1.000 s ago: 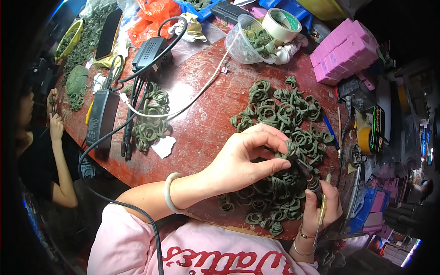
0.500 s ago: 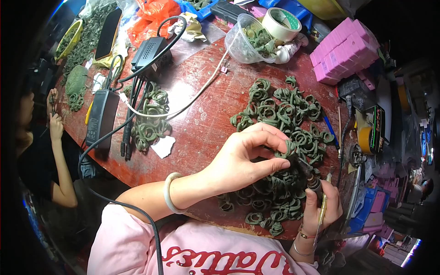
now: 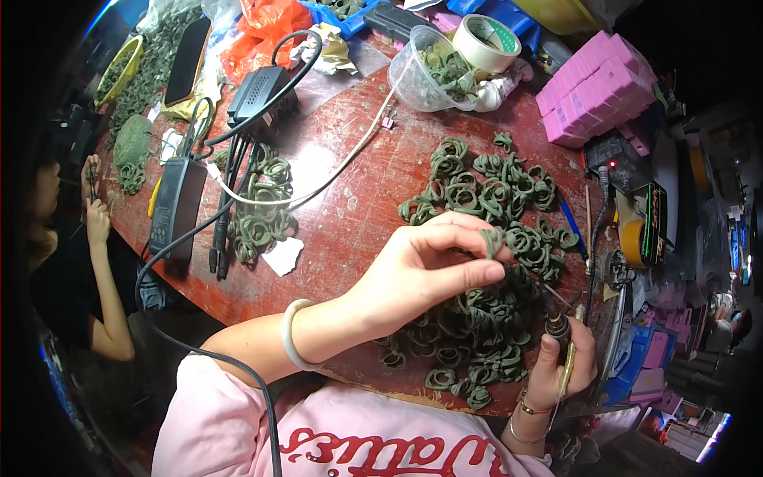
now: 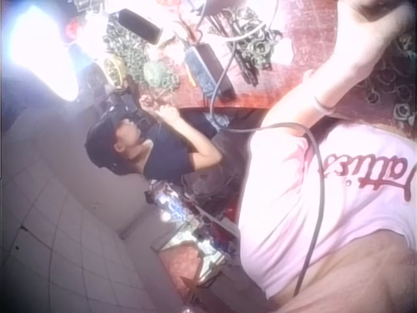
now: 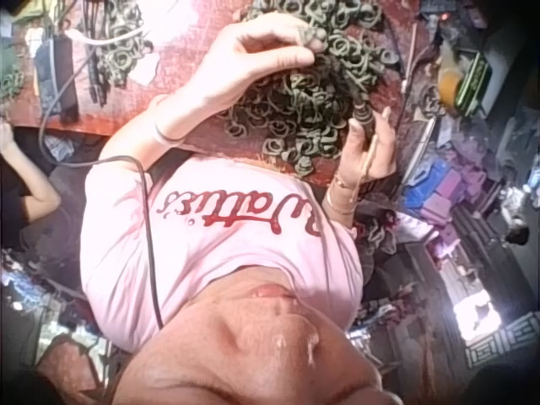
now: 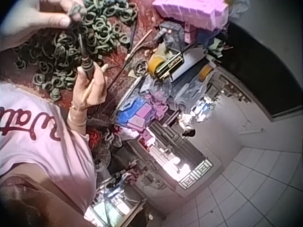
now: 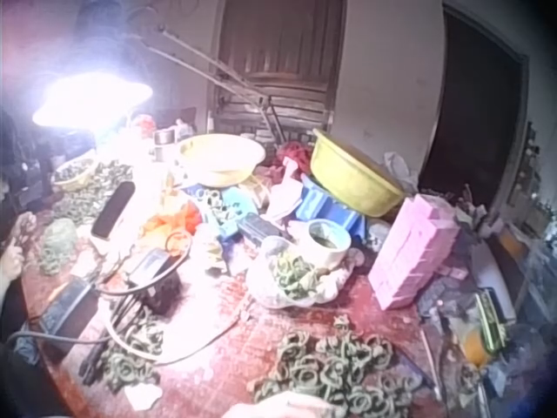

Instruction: The recorder uses a heated tool to shape and fuse wax flower components.

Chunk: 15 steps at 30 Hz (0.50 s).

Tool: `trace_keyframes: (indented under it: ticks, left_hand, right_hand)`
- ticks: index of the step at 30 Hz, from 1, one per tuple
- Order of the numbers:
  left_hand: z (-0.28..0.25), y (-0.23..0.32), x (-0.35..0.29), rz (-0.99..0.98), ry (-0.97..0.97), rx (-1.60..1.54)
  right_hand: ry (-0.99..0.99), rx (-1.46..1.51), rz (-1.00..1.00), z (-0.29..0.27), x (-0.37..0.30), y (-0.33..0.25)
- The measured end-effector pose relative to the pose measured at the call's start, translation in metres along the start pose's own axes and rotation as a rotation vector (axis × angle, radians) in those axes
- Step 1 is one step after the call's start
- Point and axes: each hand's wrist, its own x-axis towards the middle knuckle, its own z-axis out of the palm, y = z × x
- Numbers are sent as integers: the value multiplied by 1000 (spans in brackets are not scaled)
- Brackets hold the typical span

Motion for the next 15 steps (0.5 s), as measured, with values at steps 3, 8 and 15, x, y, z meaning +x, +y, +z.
trace_keyframes:
  ticks: [3,8,15]
  left_hand:
    - [-4,4,-2,-249,23,-393]
    - [-4,4,0,-323,31,-527]
    - [-4,2,0,-344,16,-561]
  right_hand:
    - [-7,-5,-4,1,0,-1]
    - [-69,-2,-20,2,3,-4]
    - [-93,-33,-37,4,4,-4]
